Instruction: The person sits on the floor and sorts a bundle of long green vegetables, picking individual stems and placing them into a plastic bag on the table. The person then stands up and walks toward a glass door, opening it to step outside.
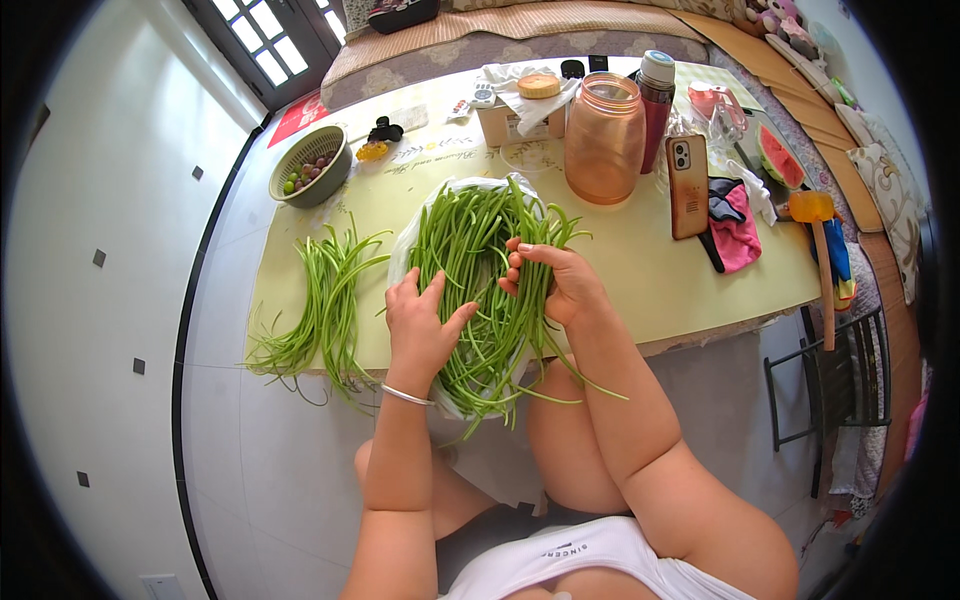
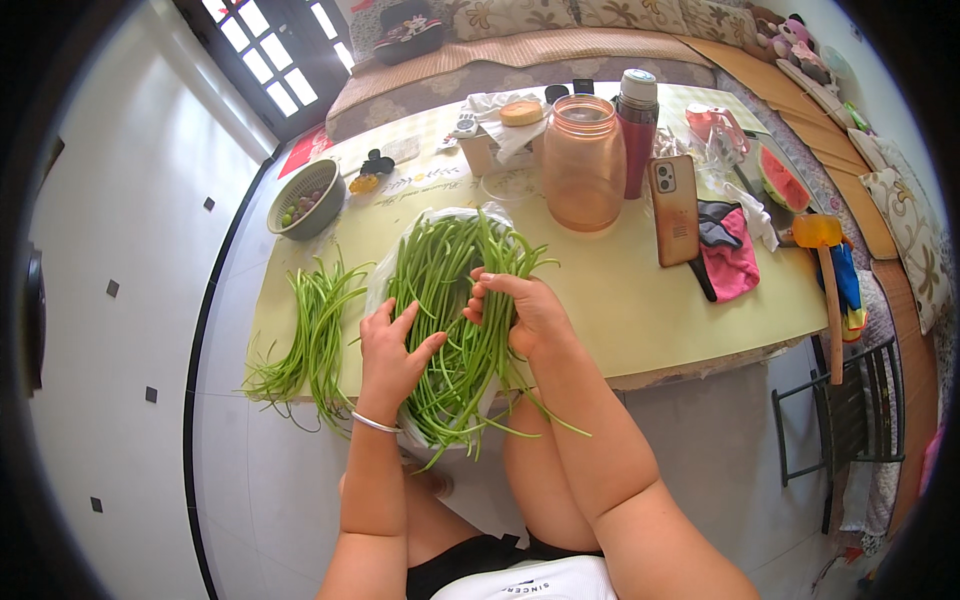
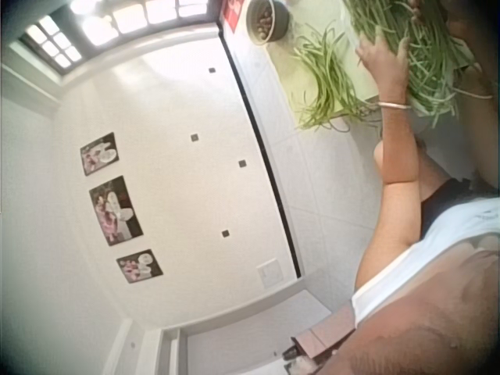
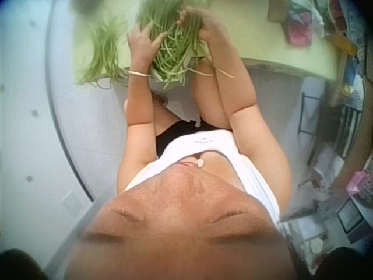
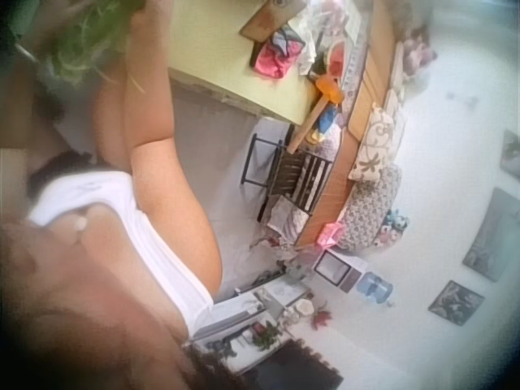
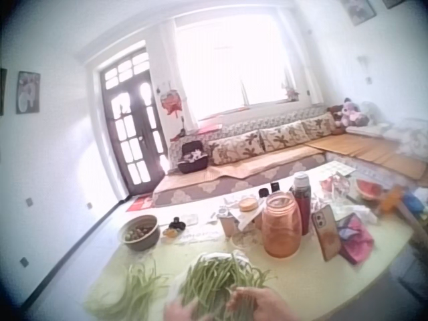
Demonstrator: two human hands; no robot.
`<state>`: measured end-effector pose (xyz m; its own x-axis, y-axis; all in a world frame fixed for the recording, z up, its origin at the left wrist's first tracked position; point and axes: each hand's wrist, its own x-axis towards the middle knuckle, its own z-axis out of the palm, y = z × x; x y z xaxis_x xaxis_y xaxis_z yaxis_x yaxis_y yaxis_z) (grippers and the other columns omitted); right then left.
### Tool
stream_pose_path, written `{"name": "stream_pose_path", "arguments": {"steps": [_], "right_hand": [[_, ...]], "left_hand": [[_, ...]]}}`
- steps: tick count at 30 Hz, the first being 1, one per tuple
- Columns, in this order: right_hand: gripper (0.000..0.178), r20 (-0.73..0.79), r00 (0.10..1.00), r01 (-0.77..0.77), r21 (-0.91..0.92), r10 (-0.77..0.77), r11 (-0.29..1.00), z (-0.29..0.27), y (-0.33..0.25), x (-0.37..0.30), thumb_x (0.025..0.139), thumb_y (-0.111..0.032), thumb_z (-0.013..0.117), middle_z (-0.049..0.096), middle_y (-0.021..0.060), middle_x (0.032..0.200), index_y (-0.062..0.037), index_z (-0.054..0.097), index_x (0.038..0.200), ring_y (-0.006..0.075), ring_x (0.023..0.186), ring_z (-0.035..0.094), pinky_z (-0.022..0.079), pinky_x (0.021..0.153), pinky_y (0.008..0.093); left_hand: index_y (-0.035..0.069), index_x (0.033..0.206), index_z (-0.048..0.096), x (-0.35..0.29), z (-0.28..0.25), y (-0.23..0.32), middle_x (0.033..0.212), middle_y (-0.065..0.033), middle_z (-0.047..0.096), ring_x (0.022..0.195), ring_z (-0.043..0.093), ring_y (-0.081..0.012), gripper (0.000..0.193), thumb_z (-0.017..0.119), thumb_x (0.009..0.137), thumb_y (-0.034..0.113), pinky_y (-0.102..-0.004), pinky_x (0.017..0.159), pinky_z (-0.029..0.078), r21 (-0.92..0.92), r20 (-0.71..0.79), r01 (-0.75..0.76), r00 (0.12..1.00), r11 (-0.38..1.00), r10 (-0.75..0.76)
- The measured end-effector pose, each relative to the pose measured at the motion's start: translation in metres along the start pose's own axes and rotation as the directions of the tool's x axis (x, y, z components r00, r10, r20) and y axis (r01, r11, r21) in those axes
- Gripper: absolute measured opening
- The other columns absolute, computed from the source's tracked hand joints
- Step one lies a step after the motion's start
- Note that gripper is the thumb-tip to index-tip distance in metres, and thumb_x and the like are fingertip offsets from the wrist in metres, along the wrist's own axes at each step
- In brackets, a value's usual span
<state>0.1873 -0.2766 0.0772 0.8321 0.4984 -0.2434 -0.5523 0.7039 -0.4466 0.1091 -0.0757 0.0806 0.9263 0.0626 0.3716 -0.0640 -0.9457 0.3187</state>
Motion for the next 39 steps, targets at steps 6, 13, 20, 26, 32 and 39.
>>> {"name": "stream_pose_path", "arguments": {"steps": [6, 13, 20, 26, 32, 39], "right_hand": [[0.024, 0.003, 1.0, 0.001, -0.004, -0.001, 1.0, -0.003, 0.001, 0.002, 0.086, -0.005, 0.062, 0.063, 0.0119, 0.081, 0.0056, 0.056, 0.107, 0.023, 0.073, 0.063, 0.057, 0.07, 0.0391], [0.021, -0.002, 1.0, -0.017, -0.018, 0.017, 1.0, -0.004, -0.001, 0.002, 0.089, -0.005, 0.058, 0.066, 0.0211, 0.103, 0.0054, 0.056, 0.108, 0.0277, 0.088, 0.067, 0.057, 0.08, 0.0402], [0.024, 0.061, 0.998, 0.031, -0.081, -0.026, 0.996, -0.003, 0.001, 0.001, 0.088, -0.005, 0.059, 0.064, 0.0226, 0.114, 0.0043, 0.058, 0.11, 0.0289, 0.095, 0.066, 0.055, 0.088, 0.0412], [0.025, 0.106, 0.994, 0.038, -0.203, -0.017, 0.978, -0.003, 0.001, 0.001, 0.087, -0.006, 0.064, 0.066, 0.0194, 0.107, 0.0019, 0.059, 0.11, 0.0256, 0.092, 0.067, 0.057, 0.083, 0.0388], [0.016, -0.019, 0.998, 0.053, -0.123, -0.056, 0.991, 0.001, 0.002, 0.0, 0.09, -0.01, 0.062, 0.067, 0.0137, 0.091, 0.0004, 0.06, 0.102, 0.0256, 0.085, 0.067, 0.057, 0.075, 0.0409], [0.011, -0.051, 0.991, 0.127, 0.048, -0.124, 0.991, -0.008, 0.002, 0.004, 0.089, -0.008, 0.062, 0.062, 0.0093, 0.079, 0.0002, 0.058, 0.095, 0.0218, 0.074, 0.064, 0.058, 0.069, 0.0396]], "left_hand": [[-0.005, 0.115, 0.063, -0.001, -0.006, 0.001, 0.127, -0.0226, 0.054, 0.117, 0.047, -0.0365, 0.057, 0.078, 0.074, 0.031, -0.0439, 0.1, 0.038, -0.145, 0.015, 0.014, 1.0, 0.989, -0.012], [-0.011, 0.117, 0.059, -0.01, -0.017, 0.027, 0.127, -0.0243, 0.053, 0.119, 0.051, -0.0373, 0.059, 0.078, 0.073, 0.022, -0.041, 0.101, 0.041, -0.288, -0.045, 0.011, 0.999, 0.957, -0.025], [-0.011, 0.119, 0.056, -0.021, -0.027, 0.057, 0.131, -0.0235, 0.05, 0.121, 0.048, -0.0382, 0.061, 0.078, 0.072, 0.022, -0.0448, 0.103, 0.036, -0.127, -0.051, -0.097, 0.994, 0.987, 0.092], [-0.009, 0.12, 0.055, -0.027, -0.015, 0.067, 0.134, -0.0239, 0.046, 0.124, 0.043, -0.0394, 0.06, 0.075, 0.071, 0.018, -0.0477, 0.102, 0.033, -0.122, 0.003, -0.175, 0.984, 0.977, 0.176], [-0.003, 0.113, 0.057, -0.021, -0.01, 0.053, 0.126, -0.0239, 0.053, 0.111, 0.054, -0.0357, 0.047, 0.076, 0.075, 0.018, -0.0394, 0.094, 0.043, -0.342, -0.075, -0.09, 0.995, 0.935, 0.068], [-0.002, 0.114, 0.052, -0.01, -0.004, 0.029, 0.114, -0.0162, 0.06, 0.095, 0.06, -0.0151, 0.029, 0.065, 0.088, 0.004, -0.0284, 0.087, 0.05, -0.744, 0.034, 0.171, 0.975, 0.645, -0.219]]}}
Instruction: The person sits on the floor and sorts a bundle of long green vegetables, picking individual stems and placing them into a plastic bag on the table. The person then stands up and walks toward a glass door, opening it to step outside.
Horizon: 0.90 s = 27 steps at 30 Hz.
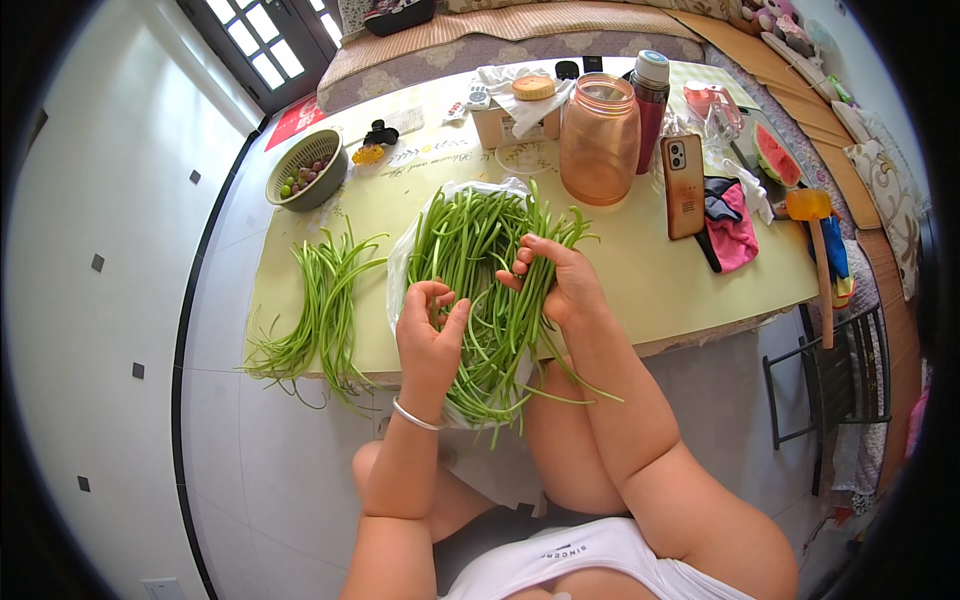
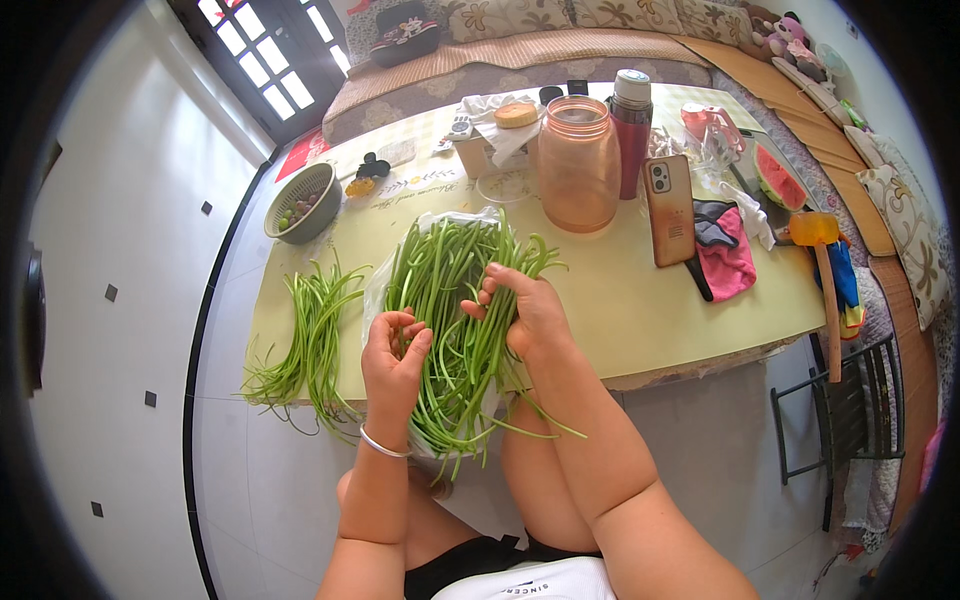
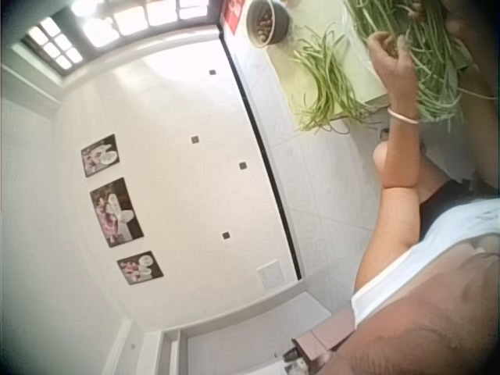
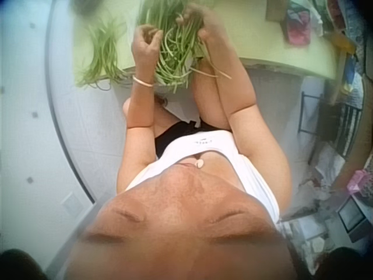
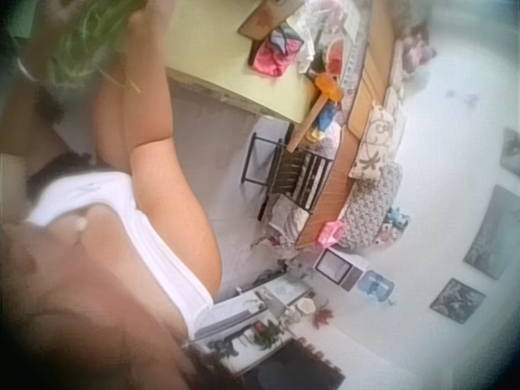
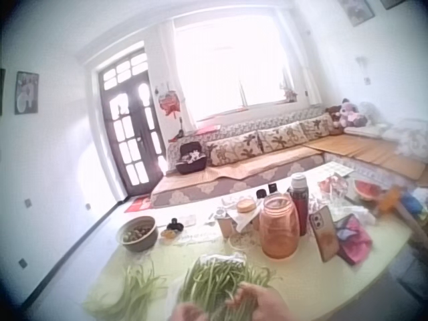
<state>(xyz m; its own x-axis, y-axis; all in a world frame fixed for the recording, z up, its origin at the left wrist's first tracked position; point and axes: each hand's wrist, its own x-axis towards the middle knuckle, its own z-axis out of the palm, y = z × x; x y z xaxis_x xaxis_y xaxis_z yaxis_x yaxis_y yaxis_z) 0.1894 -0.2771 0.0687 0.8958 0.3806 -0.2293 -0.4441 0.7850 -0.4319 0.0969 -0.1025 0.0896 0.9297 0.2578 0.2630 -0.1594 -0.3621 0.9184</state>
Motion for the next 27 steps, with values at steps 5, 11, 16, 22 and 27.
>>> {"name": "stream_pose_path", "arguments": {"steps": [5, 11, 16, 22, 27], "right_hand": [[0.013, 0.011, 0.999, -0.049, -0.042, 0.049, 0.998, -0.007, -0.001, 0.006, 0.088, -0.004, 0.06, 0.063, 0.0118, 0.088, 0.0005, 0.056, 0.1, 0.0198, 0.08, 0.063, 0.058, 0.07, 0.0355], [0.016, -0.043, 0.998, -0.052, 0.054, 0.054, 0.997, 0.003, 0.001, 0.003, 0.091, -0.004, 0.057, 0.062, 0.0201, 0.11, 0.0025, 0.054, 0.105, 0.0289, 0.101, 0.064, 0.058, 0.082, 0.0399], [0.019, -0.034, 0.999, 0.016, 0.069, -0.014, 0.997, 0.007, 0.002, 0.001, 0.094, -0.006, 0.053, 0.061, 0.0241, 0.113, 0.0036, 0.048, 0.11, 0.0324, 0.103, 0.063, 0.056, 0.086, 0.044], [0.021, -0.111, 0.991, 0.083, 0.115, -0.07, 0.99, 0.006, 0.003, 0.0, 0.091, -0.004, 0.058, 0.064, 0.0189, 0.1, 0.004, 0.051, 0.109, 0.0247, 0.084, 0.063, 0.057, 0.081, 0.0408], [0.021, -0.003, 1.0, -0.009, -0.002, 0.009, 1.0, 0.0, -0.007, -0.001, 0.09, -0.005, 0.059, 0.063, 0.0201, 0.102, 0.0032, 0.052, 0.108, 0.0235, 0.084, 0.064, 0.057, 0.081, 0.0386]], "left_hand": [[-0.005, 0.123, 0.053, 0.001, -0.002, -0.004, 0.102, -0.0129, 0.064, 0.088, 0.061, -0.0126, 0.037, 0.064, 0.088, 0.003, -0.0253, 0.08, 0.051, -0.178, 0.048, 0.117, 0.993, 0.977, -0.11], [-0.004, 0.112, 0.063, -0.002, -0.006, 0.007, 0.079, -0.0059, 0.067, 0.063, 0.057, -0.0069, 0.025, 0.063, 0.088, 0.004, -0.0188, 0.057, 0.046, -0.215, 0.205, 0.291, 0.947, 0.932, -0.249], [-0.004, 0.103, 0.068, -0.009, -0.003, 0.013, 0.074, -0.0052, 0.068, 0.057, 0.058, -0.0066, 0.018, 0.062, 0.088, 0.005, -0.02, 0.053, 0.046, -0.13, 0.223, 0.277, 0.944, 0.952, -0.244], [-0.005, 0.115, 0.064, -0.008, 0.003, 0.011, 0.096, -0.0101, 0.071, 0.081, 0.065, -0.0121, 0.025, 0.054, 0.093, 0.002, -0.0227, 0.071, 0.051, 0.185, 0.107, -0.251, 0.966, 0.95, 0.234], [-0.003, 0.131, 0.053, -0.017, 0.006, 0.039, 0.107, -0.0136, 0.07, 0.093, 0.066, -0.0146, 0.037, 0.047, 0.094, -0.003, -0.0226, 0.082, 0.049, 0.004, 0.018, -0.096, 0.995, 0.995, 0.096]]}}
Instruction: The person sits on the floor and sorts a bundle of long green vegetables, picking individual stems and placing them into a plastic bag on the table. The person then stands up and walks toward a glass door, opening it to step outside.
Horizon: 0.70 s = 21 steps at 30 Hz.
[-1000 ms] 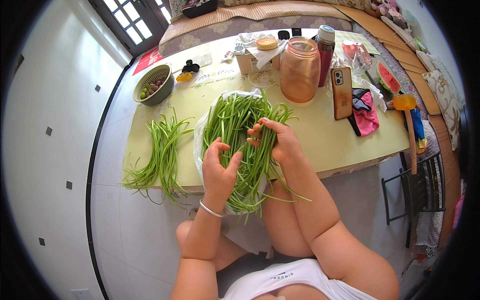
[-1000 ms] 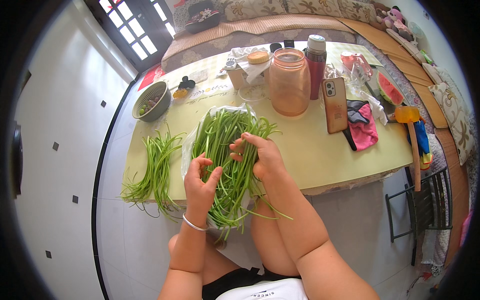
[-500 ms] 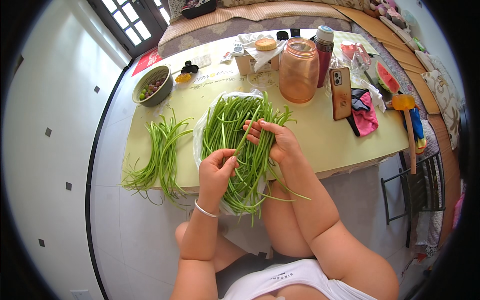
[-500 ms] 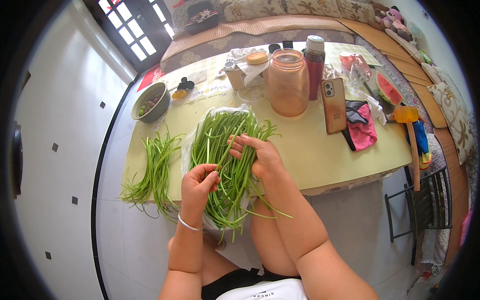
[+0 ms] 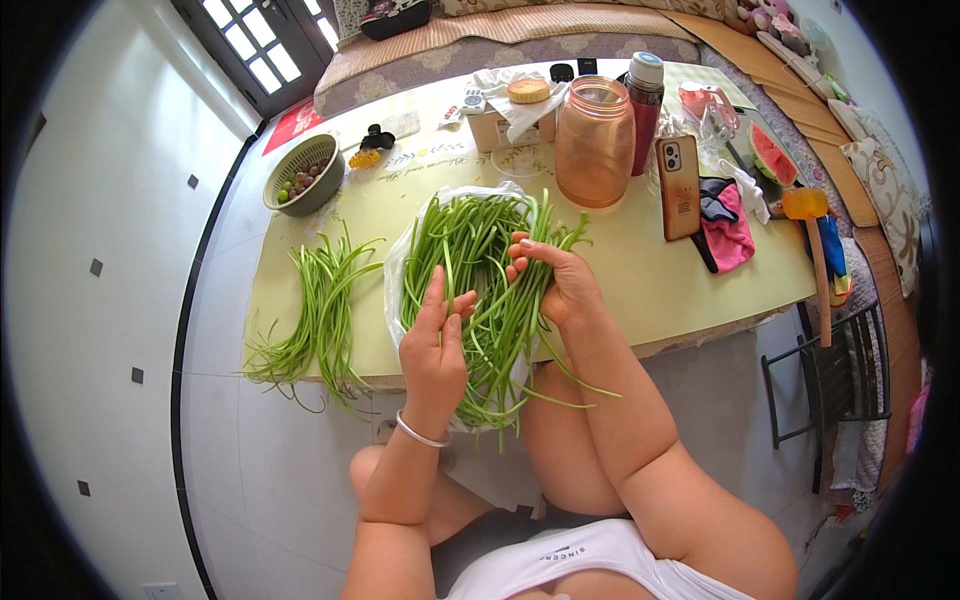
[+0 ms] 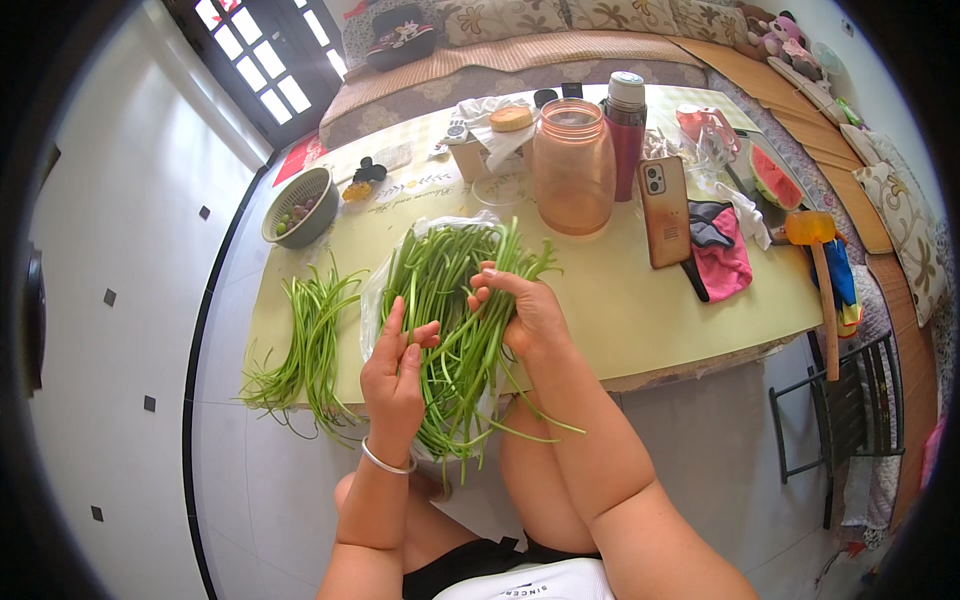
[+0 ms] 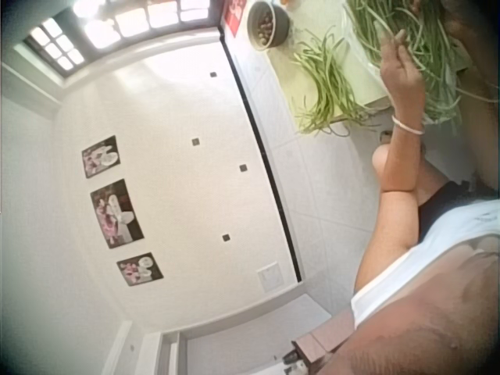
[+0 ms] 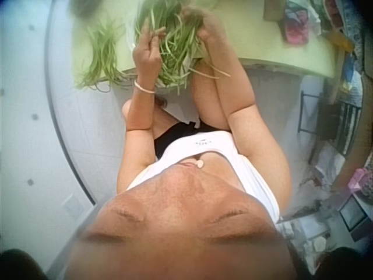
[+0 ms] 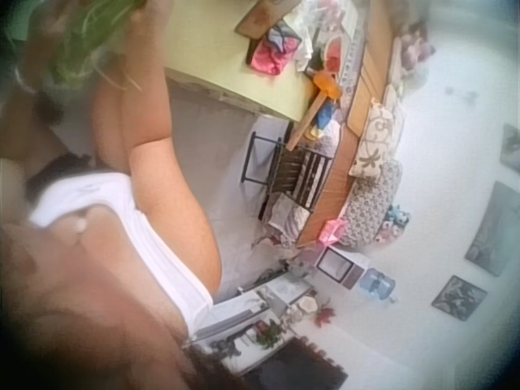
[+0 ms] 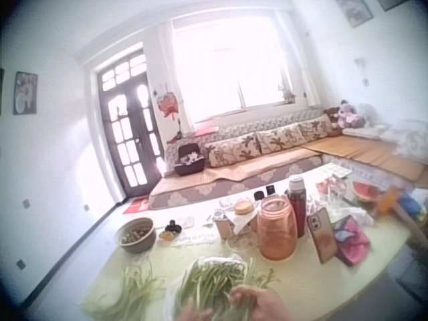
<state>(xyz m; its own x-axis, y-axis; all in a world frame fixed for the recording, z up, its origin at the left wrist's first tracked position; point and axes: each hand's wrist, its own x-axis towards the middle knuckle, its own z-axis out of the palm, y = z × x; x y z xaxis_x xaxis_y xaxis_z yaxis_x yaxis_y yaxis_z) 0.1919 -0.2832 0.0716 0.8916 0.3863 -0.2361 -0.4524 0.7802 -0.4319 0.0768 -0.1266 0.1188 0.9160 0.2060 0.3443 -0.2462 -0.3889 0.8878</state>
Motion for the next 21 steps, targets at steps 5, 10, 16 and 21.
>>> {"name": "stream_pose_path", "arguments": {"steps": [5, 10, 16, 21], "right_hand": [[0.02, 0.148, 0.98, -0.136, 0.018, 0.132, 0.99, 0.0, 0.003, 0.003, 0.091, -0.007, 0.058, 0.056, 0.0303, 0.123, 0.005, 0.053, 0.106, 0.0342, 0.108, 0.062, 0.056, 0.088, 0.0423], [0.018, 0.158, 0.976, -0.162, 0.052, 0.152, 0.985, 0.006, 0.0, -0.002, 0.093, -0.01, 0.056, 0.057, 0.0285, 0.121, 0.0021, 0.052, 0.106, 0.0286, 0.095, 0.065, 0.056, 0.082, 0.0407], [0.016, 0.135, 0.99, -0.052, 0.111, 0.036, 0.992, 0.005, 0.002, -0.004, 0.092, -0.009, 0.055, 0.059, 0.026, 0.12, -0.0015, 0.054, 0.106, 0.017, 0.073, 0.063, 0.053, 0.067, 0.032], [0.026, 0.123, 0.991, -0.062, 0.032, 0.058, 0.998, 0.004, -0.005, -0.005, 0.091, -0.008, 0.056, 0.063, 0.0187, 0.111, 0.001, 0.054, 0.116, 0.0149, 0.07, 0.06, 0.051, 0.066, 0.0317]], "left_hand": [[-0.002, 0.13, 0.053, -0.007, 0.001, 0.003, 0.109, -0.0155, 0.069, 0.102, 0.067, -0.0192, 0.039, 0.049, 0.092, -0.007, -0.0265, 0.084, 0.051, 0.042, 0.138, -0.098, 0.986, 0.994, 0.091], [0.002, 0.126, 0.058, -0.011, -0.003, 0.013, 0.105, -0.0169, 0.069, 0.092, 0.068, -0.0284, 0.039, 0.053, 0.088, -0.005, -0.031, 0.081, 0.053, 0.277, 0.354, -0.311, 0.912, 0.909, 0.204], [0.004, 0.119, 0.064, -0.009, -0.008, 0.02, 0.094, -0.0141, 0.07, 0.08, 0.067, -0.0267, 0.033, 0.059, 0.087, 0.0, -0.0313, 0.075, 0.052, 0.291, 0.324, -0.327, 0.918, 0.899, 0.229], [0.001, 0.107, 0.067, 0.012, -0.018, -0.01, 0.097, -0.0151, 0.067, 0.08, 0.065, -0.026, 0.021, 0.062, 0.087, 0.007, -0.0332, 0.072, 0.053, 0.378, 0.069, -0.203, 0.979, 0.903, 0.191]]}}
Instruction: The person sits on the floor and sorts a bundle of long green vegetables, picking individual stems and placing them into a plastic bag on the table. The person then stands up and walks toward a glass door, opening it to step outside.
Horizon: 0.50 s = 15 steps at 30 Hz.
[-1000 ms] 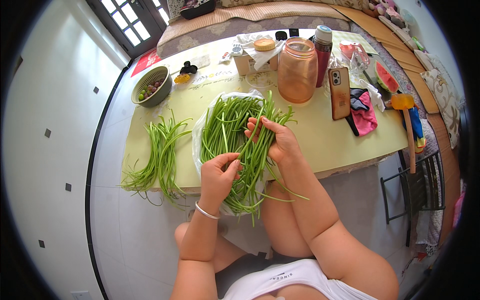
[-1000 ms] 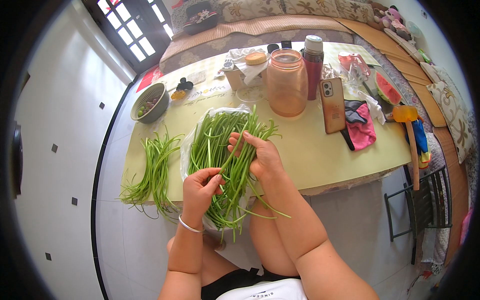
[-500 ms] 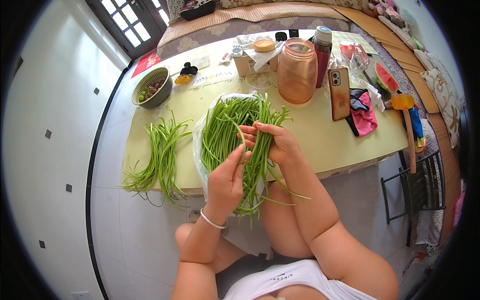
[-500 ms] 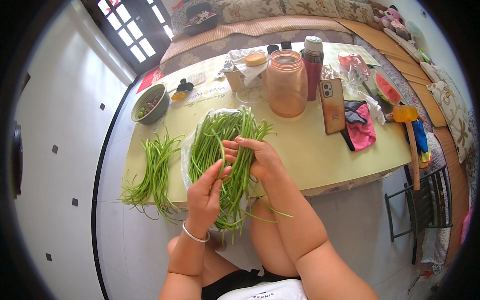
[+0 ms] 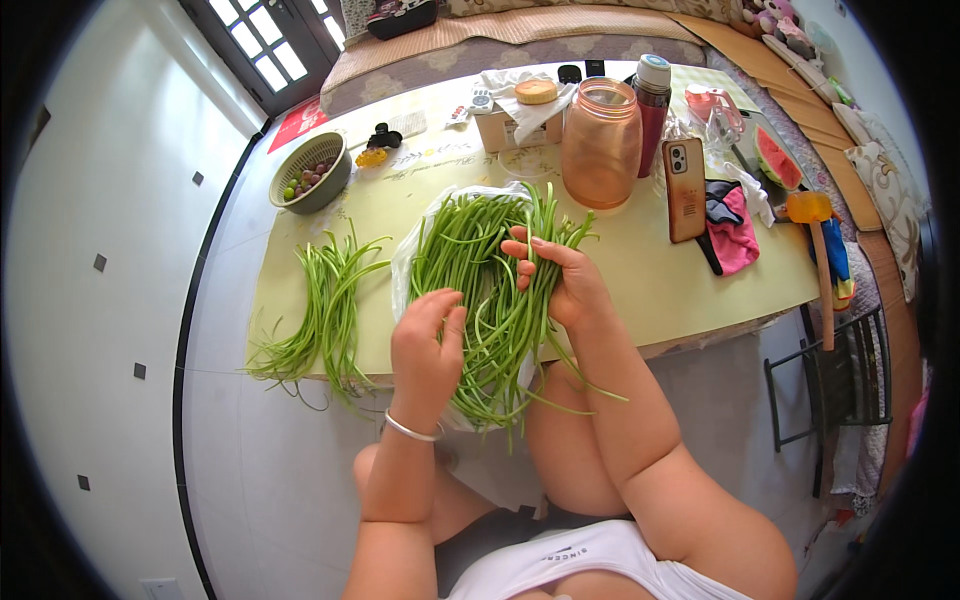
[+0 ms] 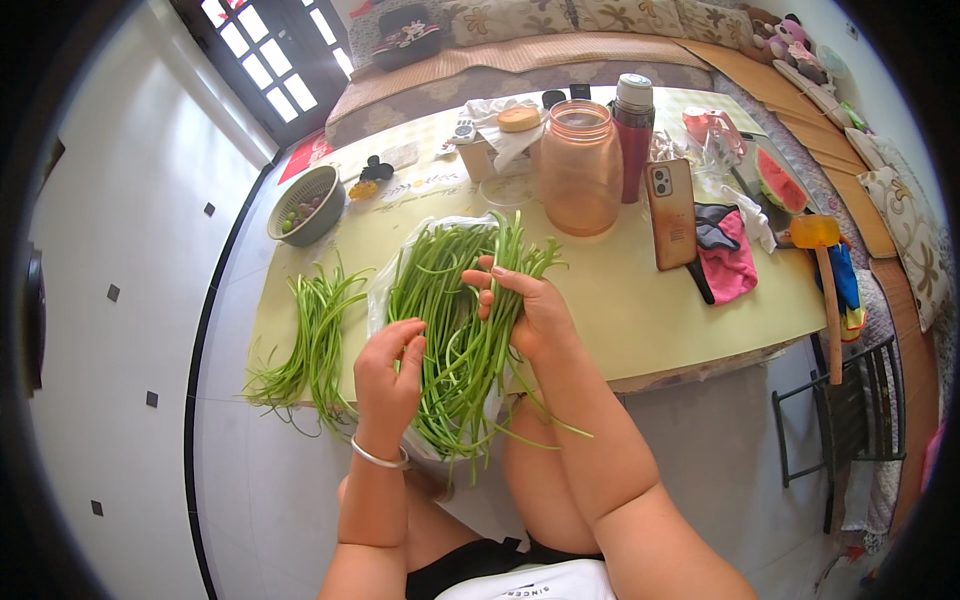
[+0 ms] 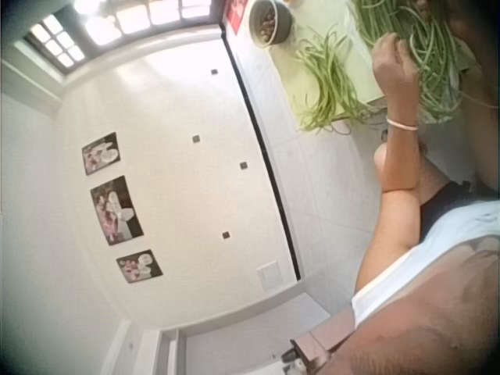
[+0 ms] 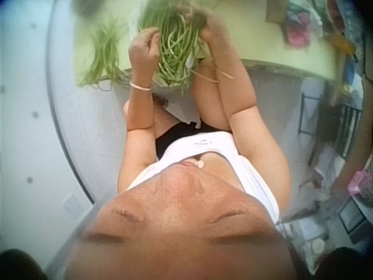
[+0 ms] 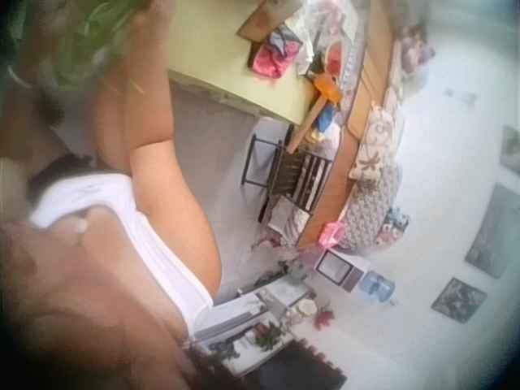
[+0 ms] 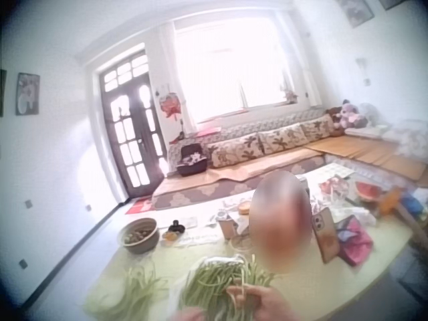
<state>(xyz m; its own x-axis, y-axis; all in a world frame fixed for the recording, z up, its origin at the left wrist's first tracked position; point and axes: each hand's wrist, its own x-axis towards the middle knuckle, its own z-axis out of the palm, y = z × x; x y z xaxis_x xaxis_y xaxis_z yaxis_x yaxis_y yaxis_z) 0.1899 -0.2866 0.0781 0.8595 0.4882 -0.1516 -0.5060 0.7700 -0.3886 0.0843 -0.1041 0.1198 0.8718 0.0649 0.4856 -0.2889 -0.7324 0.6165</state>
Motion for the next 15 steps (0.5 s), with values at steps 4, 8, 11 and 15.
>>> {"name": "stream_pose_path", "arguments": {"steps": [4, 8, 11, 15], "right_hand": [[0.034, -0.002, 1.0, -0.007, 0.012, 0.007, 1.0, -0.002, 0.003, 0.003, 0.089, -0.008, 0.059, 0.064, 0.016, 0.097, 0.0041, 0.05, 0.12, 0.0161, 0.068, 0.061, 0.053, 0.064, 0.0331], [0.034, -0.024, 1.0, -0.001, 0.013, 0.001, 1.0, -0.003, 0.005, 0.004, 0.089, -0.007, 0.059, 0.063, 0.0135, 0.093, 0.004, 0.05, 0.119, 0.0161, 0.069, 0.061, 0.053, 0.064, 0.0338], [0.033, -0.042, 0.999, 0.005, 0.008, -0.005, 1.0, -0.003, 0.004, 0.004, 0.088, -0.007, 0.059, 0.063, 0.0129, 0.092, 0.0033, 0.05, 0.119, 0.0163, 0.069, 0.061, 0.053, 0.064, 0.0339], [0.033, -0.044, 0.999, 0.009, -0.011, -0.009, 1.0, -0.003, 0.006, 0.004, 0.088, -0.007, 0.059, 0.063, 0.0121, 0.092, 0.0031, 0.05, 0.118, 0.0164, 0.07, 0.061, 0.053, 0.065, 0.034]], "left_hand": [[-0.004, 0.106, 0.064, 0.001, 0.006, -0.037, 0.112, -0.0197, 0.063, 0.096, 0.061, -0.0322, 0.026, 0.065, 0.086, 0.013, -0.0398, 0.085, 0.05, 0.255, -0.011, 0.103, 0.995, 0.962, -0.104], [-0.004, 0.109, 0.063, 0.002, 0.014, -0.053, 0.12, -0.0217, 0.06, 0.11, 0.056, -0.0371, 0.036, 0.069, 0.083, 0.02, -0.0441, 0.097, 0.043, 0.43, -0.003, 0.104, 0.994, 0.897, -0.114], [-0.003, 0.11, 0.063, 0.007, 0.014, -0.063, 0.126, -0.0219, 0.057, 0.114, 0.053, -0.0379, 0.042, 0.073, 0.08, 0.024, -0.0432, 0.099, 0.041, 0.449, 0.072, 0.088, 0.988, 0.889, -0.134], [-0.004, 0.112, 0.062, 0.014, 0.007, -0.082, 0.132, -0.02, 0.054, 0.113, 0.049, -0.0379, 0.051, 0.077, 0.075, 0.027, -0.043, 0.1, 0.039, 0.279, 0.128, 0.122, 0.978, 0.953, -0.163]]}}
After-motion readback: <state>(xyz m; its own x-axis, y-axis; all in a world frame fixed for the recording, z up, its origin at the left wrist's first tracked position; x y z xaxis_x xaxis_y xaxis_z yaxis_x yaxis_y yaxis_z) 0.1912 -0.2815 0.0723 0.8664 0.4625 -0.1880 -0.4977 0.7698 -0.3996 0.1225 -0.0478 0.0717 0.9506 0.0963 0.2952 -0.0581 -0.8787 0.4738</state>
